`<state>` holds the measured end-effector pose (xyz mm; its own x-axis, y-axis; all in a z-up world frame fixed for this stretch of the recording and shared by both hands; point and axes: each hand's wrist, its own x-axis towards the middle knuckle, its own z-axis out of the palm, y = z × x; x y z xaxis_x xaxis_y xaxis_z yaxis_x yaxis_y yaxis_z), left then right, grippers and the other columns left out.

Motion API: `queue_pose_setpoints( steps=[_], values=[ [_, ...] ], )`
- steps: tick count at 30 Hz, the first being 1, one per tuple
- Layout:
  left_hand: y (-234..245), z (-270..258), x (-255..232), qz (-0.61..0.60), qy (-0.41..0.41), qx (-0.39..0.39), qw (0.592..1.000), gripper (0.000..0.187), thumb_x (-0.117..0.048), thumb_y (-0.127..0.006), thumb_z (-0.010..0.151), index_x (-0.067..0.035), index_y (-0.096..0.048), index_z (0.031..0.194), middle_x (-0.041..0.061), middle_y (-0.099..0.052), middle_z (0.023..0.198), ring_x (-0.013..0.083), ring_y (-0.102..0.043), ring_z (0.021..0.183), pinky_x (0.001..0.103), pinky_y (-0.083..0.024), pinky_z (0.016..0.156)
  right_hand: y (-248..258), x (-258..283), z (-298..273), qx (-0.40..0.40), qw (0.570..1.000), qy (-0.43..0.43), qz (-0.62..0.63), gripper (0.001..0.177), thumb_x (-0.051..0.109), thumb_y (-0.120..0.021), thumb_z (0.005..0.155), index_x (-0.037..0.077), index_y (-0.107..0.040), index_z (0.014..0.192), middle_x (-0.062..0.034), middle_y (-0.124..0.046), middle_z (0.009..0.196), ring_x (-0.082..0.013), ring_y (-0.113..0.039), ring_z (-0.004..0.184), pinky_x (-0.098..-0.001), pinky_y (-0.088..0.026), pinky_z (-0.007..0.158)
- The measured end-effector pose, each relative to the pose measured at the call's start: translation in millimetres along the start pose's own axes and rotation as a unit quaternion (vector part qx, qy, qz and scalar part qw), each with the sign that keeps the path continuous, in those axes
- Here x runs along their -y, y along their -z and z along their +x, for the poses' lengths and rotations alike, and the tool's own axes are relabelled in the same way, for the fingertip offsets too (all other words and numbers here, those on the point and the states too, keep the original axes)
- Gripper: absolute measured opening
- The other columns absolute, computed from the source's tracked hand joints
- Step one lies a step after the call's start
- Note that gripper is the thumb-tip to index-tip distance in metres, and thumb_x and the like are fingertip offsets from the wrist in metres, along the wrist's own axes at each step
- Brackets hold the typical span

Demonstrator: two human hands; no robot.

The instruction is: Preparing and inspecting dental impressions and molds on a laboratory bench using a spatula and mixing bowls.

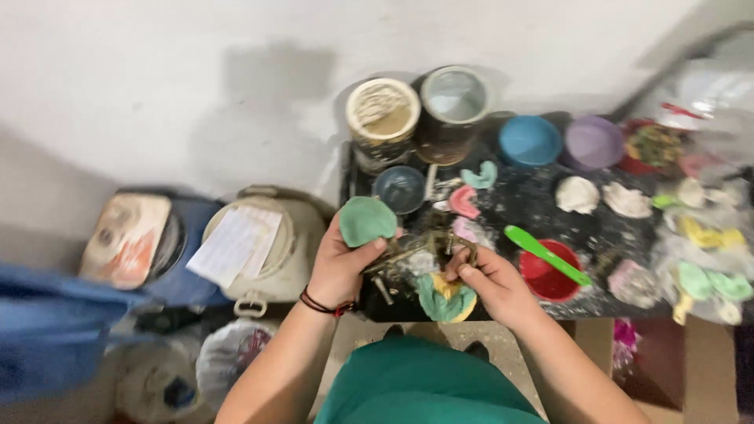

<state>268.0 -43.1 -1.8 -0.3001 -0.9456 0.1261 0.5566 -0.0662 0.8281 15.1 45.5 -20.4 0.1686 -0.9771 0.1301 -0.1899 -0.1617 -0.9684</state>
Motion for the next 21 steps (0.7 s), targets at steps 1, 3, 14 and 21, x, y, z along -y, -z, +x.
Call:
queue_pose_setpoints(
  steps=[1,3,14,21],
  values=[
    [-18,9,5,-0.014,-0.018,0.028,0.999,0.050,0.008,-0.079,0.085,0.002,-0.060,0.131,0.028,-0.075,0.114,0.0374,-0.073,0.109,0.053,-0.060,0.092,2,5,-7,-0.036,0.994,-0.007,0.101,0.025,0.022,-0.058,0.104,0.002,-0.061,0.088,-0.0125,-0.071,0.080,-0.0203,-0.067,0.074,-0.0347,-0.056,0.069],
    [-60,23,15,-0.032,-0.028,0.075,0.996,0.058,0.009,-0.081,0.083,0.005,-0.057,0.136,0.029,-0.073,0.117,0.0373,-0.072,0.112,0.052,-0.059,0.094,7,9,-23,-0.094,0.976,-0.005,0.196,0.029,0.022,-0.053,0.105,-0.002,-0.061,0.090,-0.0126,-0.067,0.075,-0.0205,-0.068,0.069,-0.0325,-0.056,0.064],
    [-286,-14,112,-0.047,0.122,0.427,0.895,0.061,0.010,-0.079,0.082,-0.005,-0.064,0.140,0.015,-0.071,0.134,0.0212,-0.064,0.125,0.043,-0.053,0.106,101,27,-199,-0.438,0.783,-0.088,0.432,0.077,0.067,-0.054,0.097,-0.006,-0.065,0.116,-0.0301,-0.065,0.072,-0.0431,-0.073,0.064,-0.0483,-0.061,0.063],
    [-432,-84,181,0.059,0.181,0.585,0.788,0.058,-0.018,-0.069,0.098,-0.019,-0.050,0.152,0.002,-0.066,0.132,0.0204,-0.063,0.118,0.041,-0.051,0.105,162,49,-362,-0.492,0.788,0.039,0.368,0.073,0.057,-0.059,0.092,-0.007,-0.060,0.129,-0.0209,-0.066,0.076,-0.0320,-0.065,0.063,-0.0481,-0.058,0.063]
  ],
)
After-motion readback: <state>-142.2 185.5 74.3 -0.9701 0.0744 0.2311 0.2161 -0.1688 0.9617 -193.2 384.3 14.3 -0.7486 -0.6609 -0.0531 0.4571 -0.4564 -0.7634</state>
